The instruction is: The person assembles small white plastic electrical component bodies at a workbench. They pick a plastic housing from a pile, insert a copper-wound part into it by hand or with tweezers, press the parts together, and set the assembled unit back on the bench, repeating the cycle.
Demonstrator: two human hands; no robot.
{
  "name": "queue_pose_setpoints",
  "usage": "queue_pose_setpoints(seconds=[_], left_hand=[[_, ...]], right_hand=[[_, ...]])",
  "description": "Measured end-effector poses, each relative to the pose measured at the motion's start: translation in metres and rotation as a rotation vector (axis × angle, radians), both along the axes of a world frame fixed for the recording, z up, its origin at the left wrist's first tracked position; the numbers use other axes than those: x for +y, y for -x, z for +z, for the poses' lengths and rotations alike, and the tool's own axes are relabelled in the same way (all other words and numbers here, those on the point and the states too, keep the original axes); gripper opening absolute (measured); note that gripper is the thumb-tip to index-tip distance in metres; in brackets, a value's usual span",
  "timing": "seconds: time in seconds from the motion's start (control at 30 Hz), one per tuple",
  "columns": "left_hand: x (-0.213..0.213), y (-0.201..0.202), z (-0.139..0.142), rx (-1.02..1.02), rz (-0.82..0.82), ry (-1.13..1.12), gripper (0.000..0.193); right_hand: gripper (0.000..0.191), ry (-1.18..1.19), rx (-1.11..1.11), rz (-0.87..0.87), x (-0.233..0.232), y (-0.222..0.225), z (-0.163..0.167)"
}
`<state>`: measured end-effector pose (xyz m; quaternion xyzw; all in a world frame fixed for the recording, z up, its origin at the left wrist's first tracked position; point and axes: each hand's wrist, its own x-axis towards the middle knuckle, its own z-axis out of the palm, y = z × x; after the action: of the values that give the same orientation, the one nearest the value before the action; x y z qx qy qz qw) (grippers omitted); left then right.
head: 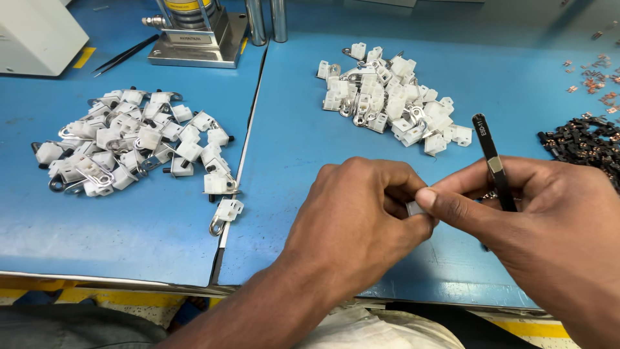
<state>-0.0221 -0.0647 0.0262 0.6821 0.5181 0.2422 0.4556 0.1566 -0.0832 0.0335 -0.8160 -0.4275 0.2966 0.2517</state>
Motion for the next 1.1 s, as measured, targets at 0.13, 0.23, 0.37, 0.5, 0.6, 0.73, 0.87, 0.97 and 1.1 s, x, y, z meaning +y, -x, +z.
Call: queue_pose_setpoints(seconds=[0.13, 0.23, 0.37, 0.5, 0.6, 0.73, 0.87, 0.97, 1.1], left_hand=[[-0.006, 0.005, -0.002, -0.164, 0.0, -0.05, 0.028], [-0.006, 0.009, -0.007, -0.243, 0.037, 0.033, 0.03], [-0.008, 0.016, -0.009, -0.264, 0.035, 0.125, 0.031], [-0.013, 0.019, 0.002, -0.25, 0.011, 0.209, 0.033], [-0.018, 0.022, 0.015, -0.257, -0.006, 0.084, 0.033], [-0.016, 0.03, 0.027, -0.167, 0.007, 0.168, 0.028], [-0.015, 0.031, 0.031, -0.197, 0.006, 0.169, 0.028], [-0.013, 0.031, 0.032, -0.157, -0.002, 0.178, 0.028], [-0.01, 0.032, 0.029, -0.183, 0.021, 0.198, 0.027]], right_hand=[[0.037, 0.019, 0.314, 0.104, 0.003, -0.02, -0.018], [0.034, 0.004, 0.42, 0.157, 0.007, -0.023, -0.015], [0.028, -0.297, 0.711, 0.123, 0.011, -0.019, 0.01], [0.014, -0.62, 0.748, 0.294, 0.007, -0.016, 0.016], [0.014, -0.68, 0.756, 0.453, 0.002, -0.005, 0.009], [0.014, -0.696, 0.756, 0.438, 0.002, 0.013, 0.013], [0.016, -0.711, 0.674, 0.462, 0.002, 0.016, 0.014], [0.019, -0.73, 0.618, 0.494, 0.003, 0.012, 0.009], [0.022, -0.706, 0.598, 0.462, 0.005, 0.032, 0.016]])
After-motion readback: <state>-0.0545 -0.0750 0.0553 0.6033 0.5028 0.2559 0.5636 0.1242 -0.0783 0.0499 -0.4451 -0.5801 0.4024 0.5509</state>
